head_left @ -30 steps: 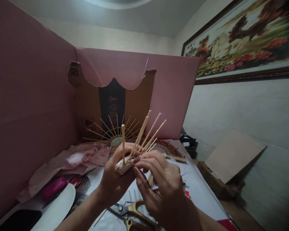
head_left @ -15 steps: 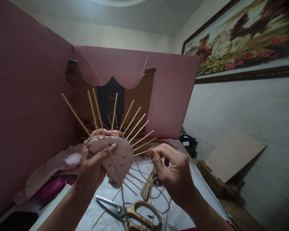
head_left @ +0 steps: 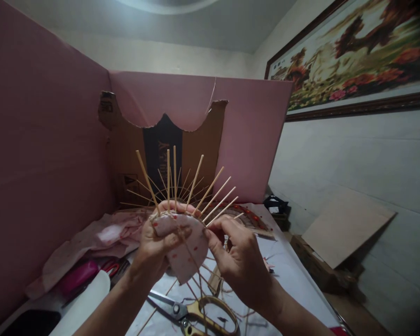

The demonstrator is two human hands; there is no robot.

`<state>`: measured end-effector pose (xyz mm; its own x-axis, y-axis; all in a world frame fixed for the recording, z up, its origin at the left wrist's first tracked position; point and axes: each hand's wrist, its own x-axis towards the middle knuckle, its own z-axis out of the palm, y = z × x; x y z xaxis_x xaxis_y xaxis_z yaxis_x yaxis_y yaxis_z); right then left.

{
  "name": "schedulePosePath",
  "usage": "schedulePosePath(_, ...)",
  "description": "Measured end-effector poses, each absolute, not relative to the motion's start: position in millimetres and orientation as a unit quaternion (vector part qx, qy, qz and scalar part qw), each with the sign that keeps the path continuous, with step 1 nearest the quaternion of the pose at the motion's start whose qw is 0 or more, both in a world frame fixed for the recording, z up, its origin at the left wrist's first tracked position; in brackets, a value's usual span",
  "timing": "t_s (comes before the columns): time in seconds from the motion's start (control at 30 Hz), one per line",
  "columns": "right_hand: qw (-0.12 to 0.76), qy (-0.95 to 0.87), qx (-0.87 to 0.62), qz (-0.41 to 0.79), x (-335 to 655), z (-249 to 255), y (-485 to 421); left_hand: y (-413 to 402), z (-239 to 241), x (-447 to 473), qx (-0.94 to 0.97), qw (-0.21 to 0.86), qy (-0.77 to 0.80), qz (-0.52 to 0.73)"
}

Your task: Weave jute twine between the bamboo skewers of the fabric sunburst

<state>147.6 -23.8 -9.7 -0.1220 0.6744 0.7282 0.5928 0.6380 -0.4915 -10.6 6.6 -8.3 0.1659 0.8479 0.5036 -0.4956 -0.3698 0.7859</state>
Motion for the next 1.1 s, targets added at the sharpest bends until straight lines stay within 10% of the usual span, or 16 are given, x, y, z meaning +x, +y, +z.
schedulePosePath(1.1,0.474,-0.784,-0.399,0.044,151.7,-0.1,-41.5,2.5,3.6,-13.2,0.489,0.578,0.165,0.633)
